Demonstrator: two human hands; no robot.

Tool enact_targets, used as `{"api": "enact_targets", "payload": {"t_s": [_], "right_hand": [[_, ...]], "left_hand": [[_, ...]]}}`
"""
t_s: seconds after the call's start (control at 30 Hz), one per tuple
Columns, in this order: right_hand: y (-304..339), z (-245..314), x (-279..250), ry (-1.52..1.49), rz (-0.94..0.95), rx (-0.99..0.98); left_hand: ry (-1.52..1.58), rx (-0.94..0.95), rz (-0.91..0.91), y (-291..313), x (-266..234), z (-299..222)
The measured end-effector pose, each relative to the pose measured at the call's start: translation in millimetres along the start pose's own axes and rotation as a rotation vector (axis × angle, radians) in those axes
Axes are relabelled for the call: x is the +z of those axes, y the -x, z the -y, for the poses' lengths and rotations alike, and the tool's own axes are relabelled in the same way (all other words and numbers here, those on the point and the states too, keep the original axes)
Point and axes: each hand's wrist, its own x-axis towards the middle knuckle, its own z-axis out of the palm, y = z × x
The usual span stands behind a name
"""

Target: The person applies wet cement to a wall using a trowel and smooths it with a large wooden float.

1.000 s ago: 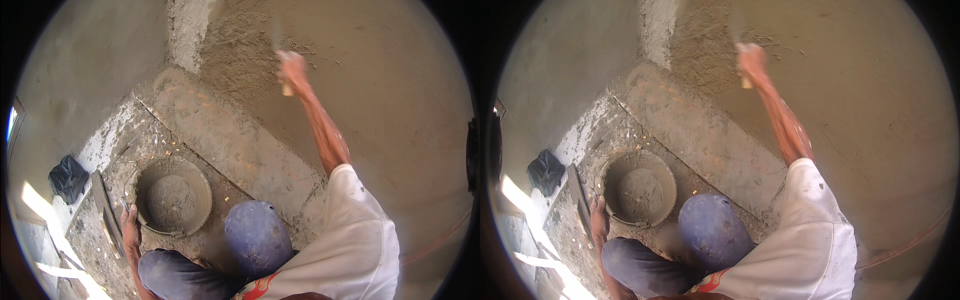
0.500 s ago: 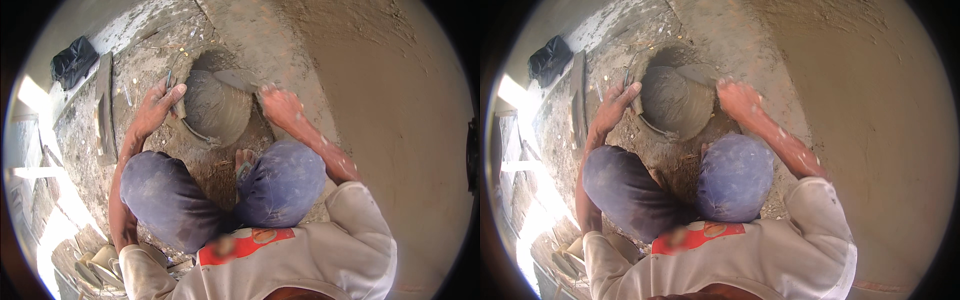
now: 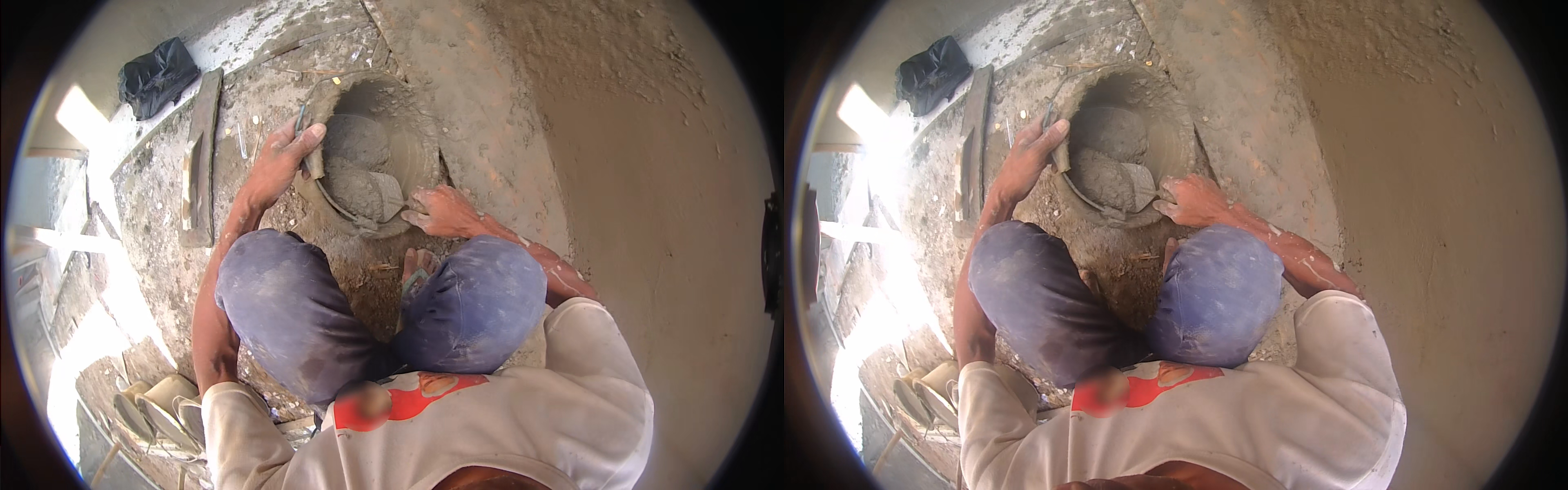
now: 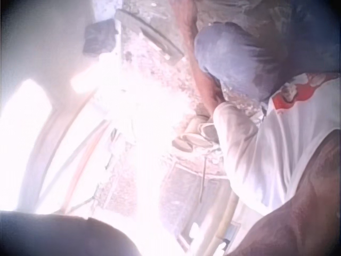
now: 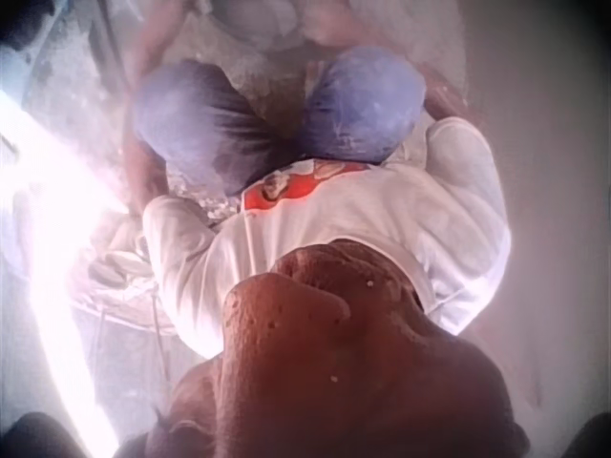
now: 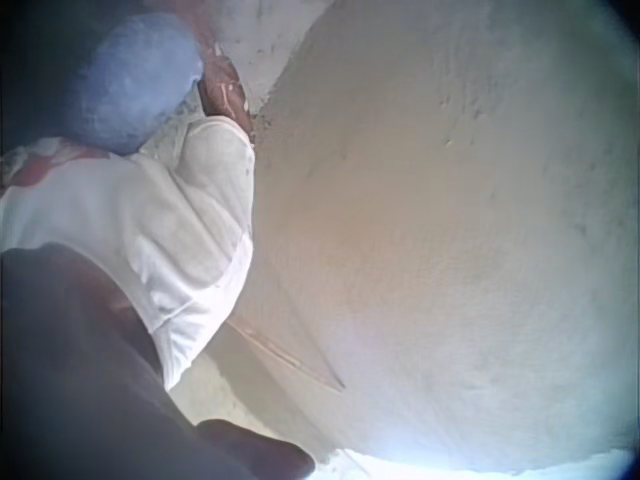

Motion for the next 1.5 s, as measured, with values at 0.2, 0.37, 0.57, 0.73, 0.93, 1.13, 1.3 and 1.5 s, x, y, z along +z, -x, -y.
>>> {"api": "enact_targets", "payload": {"t_s": [0.2,0.37,0.57,0.73,0.93,1.13,1.3,1.5], "right_hand": [[1,20,-38,-0.107,-0.142,0.02],[-29,54,-91,0.042,-0.255,-0.225],[-7,87,-205,-0.505,-0.13,-0.236],[58,1,-390,-0.41,-1.114,0.377],[117,47,-268,-0.456,-1.271,0.343],[92,-22,-16,0.168,-0.705,0.487],[-15,30,18,0.626,-0.33,0.296],[-51,7,10,0.76,0.066,-0.074]], "left_hand": [[0.16,-0.066,-0.125,-15,-38,49],[0.547,0.025,-0.211,0,-77,126],[0.558,0.076,-0.089,5,-95,169],[0.649,0.047,-0.006,-6,-52,144],[0.287,0.052,-0.072,34,-122,132],[-0.016,0.057,0.208,-2,-58,56],[0.043,0.058,0.225,4,-44,50],[0.042,0.082,0.214,5,-37,44]]}}
